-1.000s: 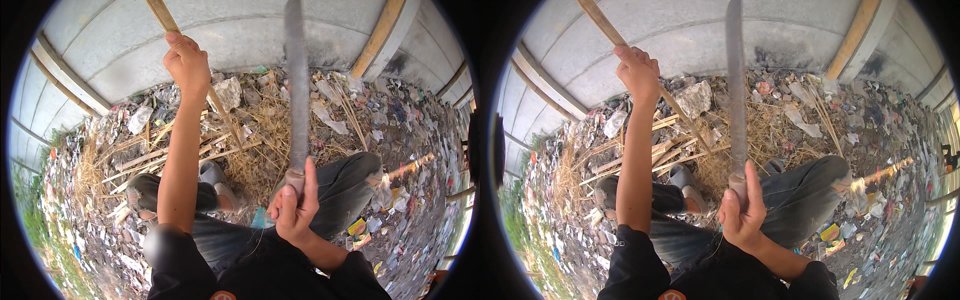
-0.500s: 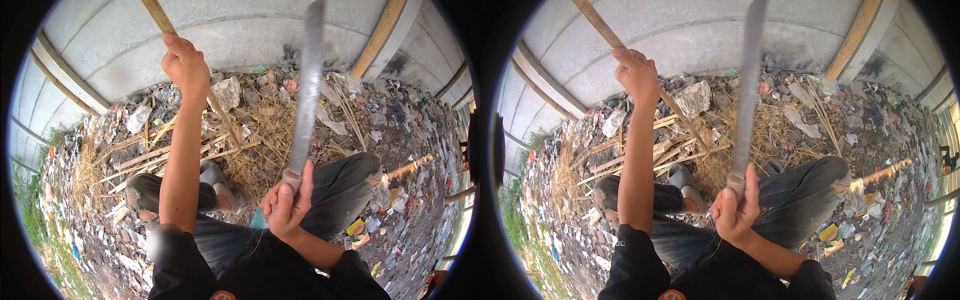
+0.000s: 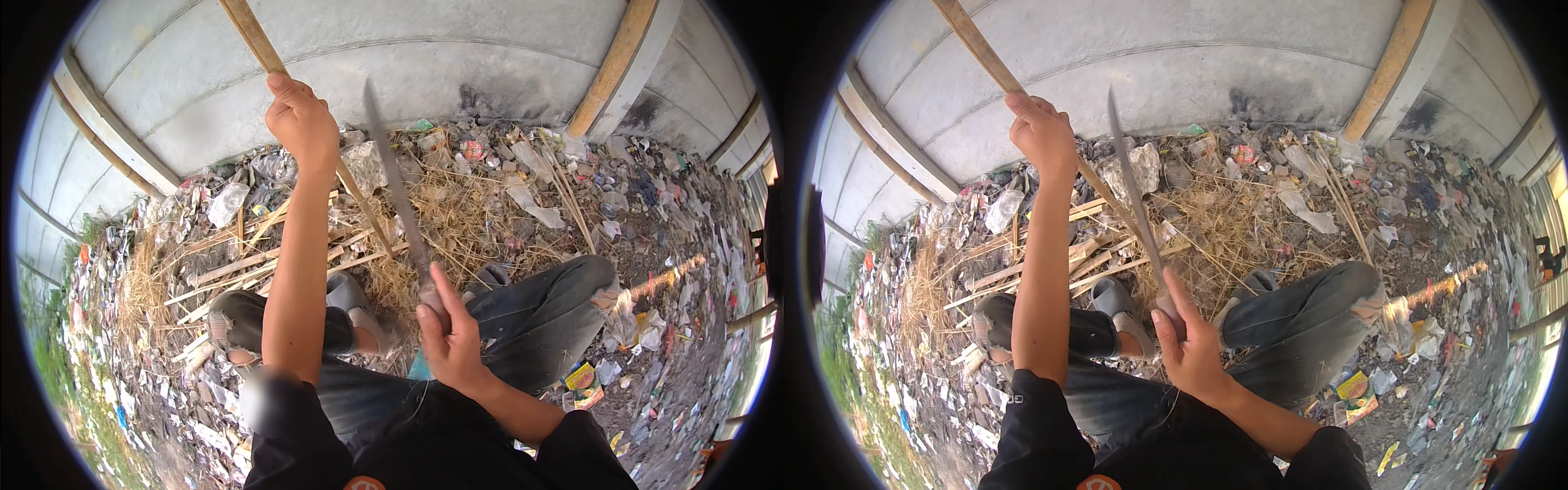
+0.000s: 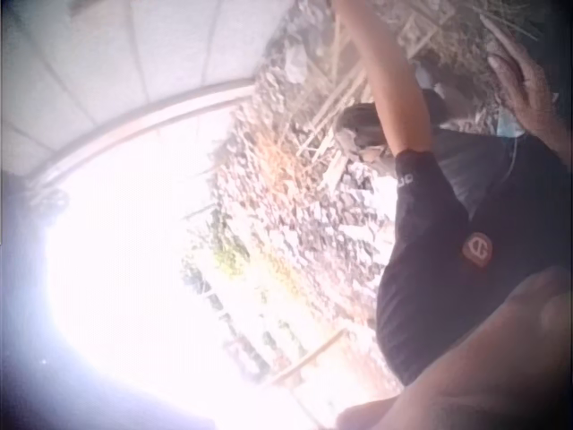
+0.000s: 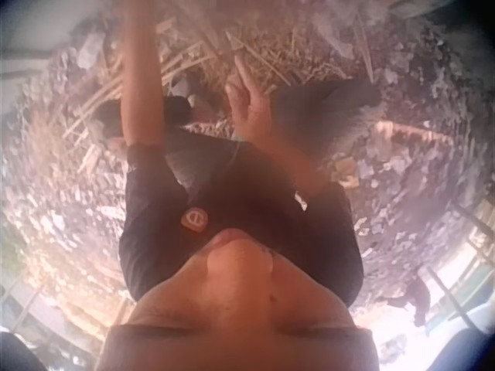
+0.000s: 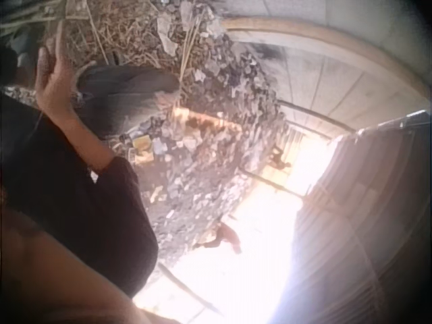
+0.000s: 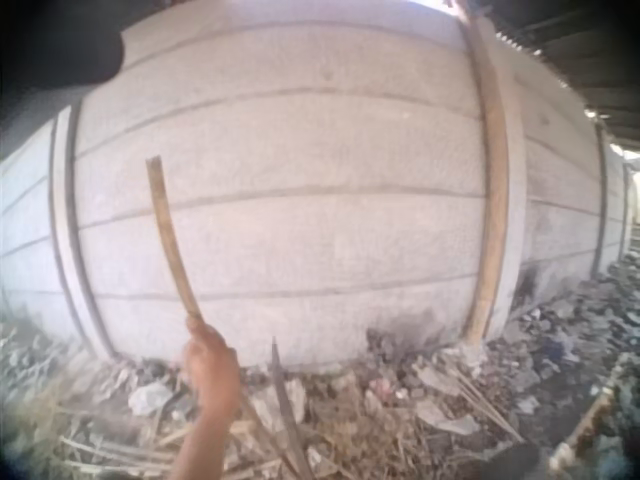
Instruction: The person sits on the ground and uses a large knife to split long bamboo sticks into thin strips. They hold the bamboo vertically and strike it with the knife to separate the fibers, repeating the process for multiple sticks.
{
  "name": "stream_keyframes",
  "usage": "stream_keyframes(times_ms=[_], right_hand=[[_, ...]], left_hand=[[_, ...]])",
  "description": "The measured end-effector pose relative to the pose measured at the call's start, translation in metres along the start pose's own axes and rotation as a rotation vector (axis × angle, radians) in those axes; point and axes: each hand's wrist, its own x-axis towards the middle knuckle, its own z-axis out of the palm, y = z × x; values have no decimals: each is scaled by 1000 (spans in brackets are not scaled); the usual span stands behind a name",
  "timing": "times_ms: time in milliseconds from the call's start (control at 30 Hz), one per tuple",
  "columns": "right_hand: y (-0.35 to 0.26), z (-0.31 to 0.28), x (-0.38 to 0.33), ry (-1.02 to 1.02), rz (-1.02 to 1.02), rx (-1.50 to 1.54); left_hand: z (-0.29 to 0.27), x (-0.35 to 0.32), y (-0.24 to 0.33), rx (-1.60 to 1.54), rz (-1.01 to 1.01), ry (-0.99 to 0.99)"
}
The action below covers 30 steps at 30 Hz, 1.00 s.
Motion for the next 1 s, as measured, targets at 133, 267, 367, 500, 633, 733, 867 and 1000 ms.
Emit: stream_keyframes(times_ms=[133,267,367,500,633,733,867,1000], right_hand=[[41,-34,-28,-133,803,5],[-53,-19,41,22,388,239],[-74,-8,66,244,-20,310],[-6,-3,9,162,-101,147],[1,-37,6,-136,574,82],[-35,-46,60,69,390,73],[-83,-31,88,307,-42,180],[-5,-21,20,81,-27,24]], left_hand=[[-5,13,2,-43,59,-20],[-18,2,1,-66,-9,-67],[-9,-1,3,-104,-28,-120],[-2,-5,0,-162,-24,-147],[-20,1,1,-155,-27,-116],[-28,-1,1,-151,-24,-142],[-21,0,-2,-186,-23,-165],[-2,-8,1,-201,-46,-169]])
